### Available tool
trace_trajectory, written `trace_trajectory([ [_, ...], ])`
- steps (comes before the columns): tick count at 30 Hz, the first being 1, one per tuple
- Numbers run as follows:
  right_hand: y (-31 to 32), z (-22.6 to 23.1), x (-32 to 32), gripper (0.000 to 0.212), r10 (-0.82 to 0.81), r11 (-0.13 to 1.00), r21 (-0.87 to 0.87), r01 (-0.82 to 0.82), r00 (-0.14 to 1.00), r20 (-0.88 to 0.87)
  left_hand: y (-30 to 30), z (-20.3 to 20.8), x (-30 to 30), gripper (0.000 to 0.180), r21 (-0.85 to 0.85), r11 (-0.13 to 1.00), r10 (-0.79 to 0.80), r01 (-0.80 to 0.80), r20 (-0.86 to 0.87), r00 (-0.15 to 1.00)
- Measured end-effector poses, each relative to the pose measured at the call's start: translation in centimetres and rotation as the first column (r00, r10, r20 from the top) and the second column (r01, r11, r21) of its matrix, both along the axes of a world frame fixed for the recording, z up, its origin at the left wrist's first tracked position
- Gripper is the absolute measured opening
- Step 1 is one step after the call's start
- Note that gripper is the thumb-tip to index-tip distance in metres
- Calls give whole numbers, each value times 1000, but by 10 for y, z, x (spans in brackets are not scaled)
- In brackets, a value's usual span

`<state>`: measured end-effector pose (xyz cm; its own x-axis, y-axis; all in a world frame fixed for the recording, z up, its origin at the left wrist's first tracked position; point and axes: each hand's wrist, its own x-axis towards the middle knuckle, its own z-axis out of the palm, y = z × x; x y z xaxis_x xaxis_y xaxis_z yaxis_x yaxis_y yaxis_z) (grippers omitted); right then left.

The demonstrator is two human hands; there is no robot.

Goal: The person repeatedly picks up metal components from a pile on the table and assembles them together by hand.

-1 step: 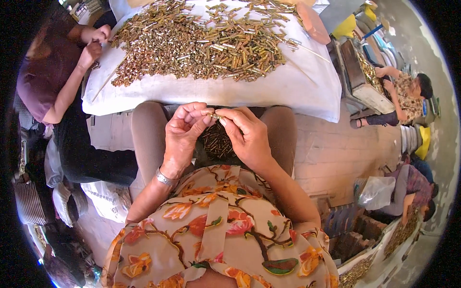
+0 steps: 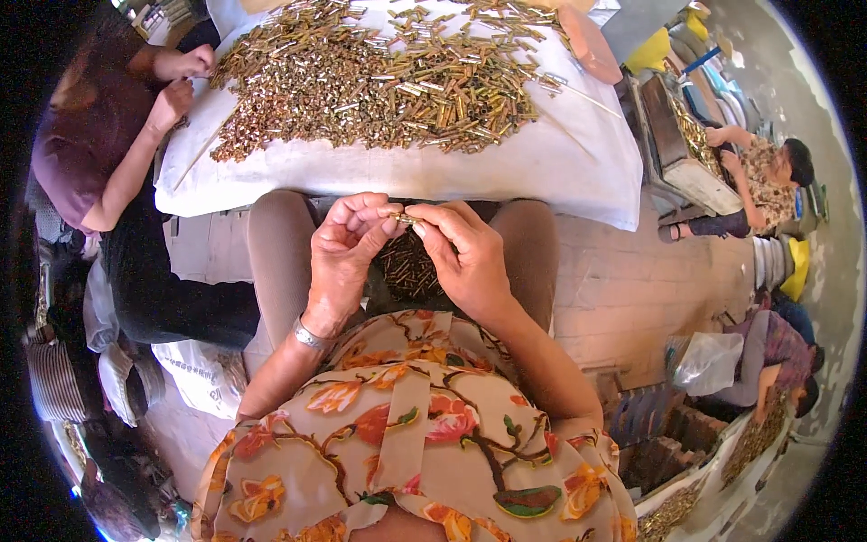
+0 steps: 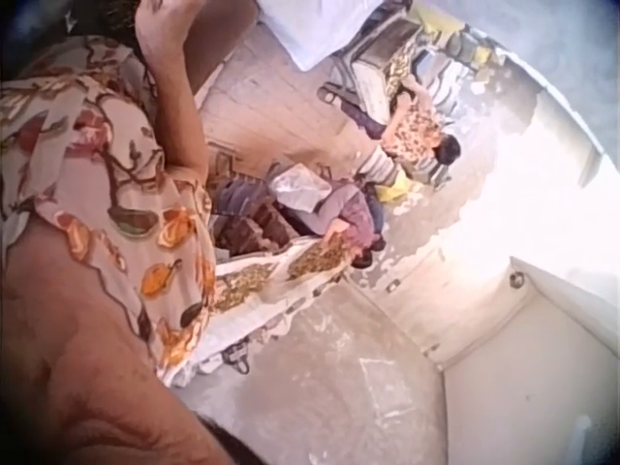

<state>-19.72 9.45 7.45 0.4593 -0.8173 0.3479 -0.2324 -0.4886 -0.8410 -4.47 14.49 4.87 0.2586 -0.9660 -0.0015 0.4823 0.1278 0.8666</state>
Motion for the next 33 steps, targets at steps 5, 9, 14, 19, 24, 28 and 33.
trace_trajectory([
  [5, 6, -1, 4, 20, -13, 998, 65, 8, 998, 67, 7, 1, 2, 24, -24, 1000, 16, -16, 9, 1000],
  [9, 6, 0, 5, 21, -22, 1000, -19, 22, 1000, 19, 10, 3, 3, 23, -49, 998, 38, -36, 42, 998],
  [14, 9, 0, 9, 21, -17, 998, -65, 21, 999, 50, 12, 2, 5, 22, -70, 996, 61, -54, 94, 994],
  [19, 8, 1, 8, 22, 9, 987, -161, -4, 999, 31, 14, 3, 5, 22, -61, 996, 72, -65, 123, 990],
  [24, 8, 0, 9, 21, 20, 982, -190, -13, 999, 33, 16, 6, 6, 22, -56, 996, 71, -64, 118, 991],
  [28, 10, 2, 11, 20, 11, 980, -197, -1, 999, 49, 17, 10, 6, 22, -48, 997, 59, -56, 58, 997],
  [33, 2, 11, 2, 16, 146, 987, 51, -153, 983, 115, 18, 13, 25, 15, -40, 994, -92, 97, 99, 991],
])
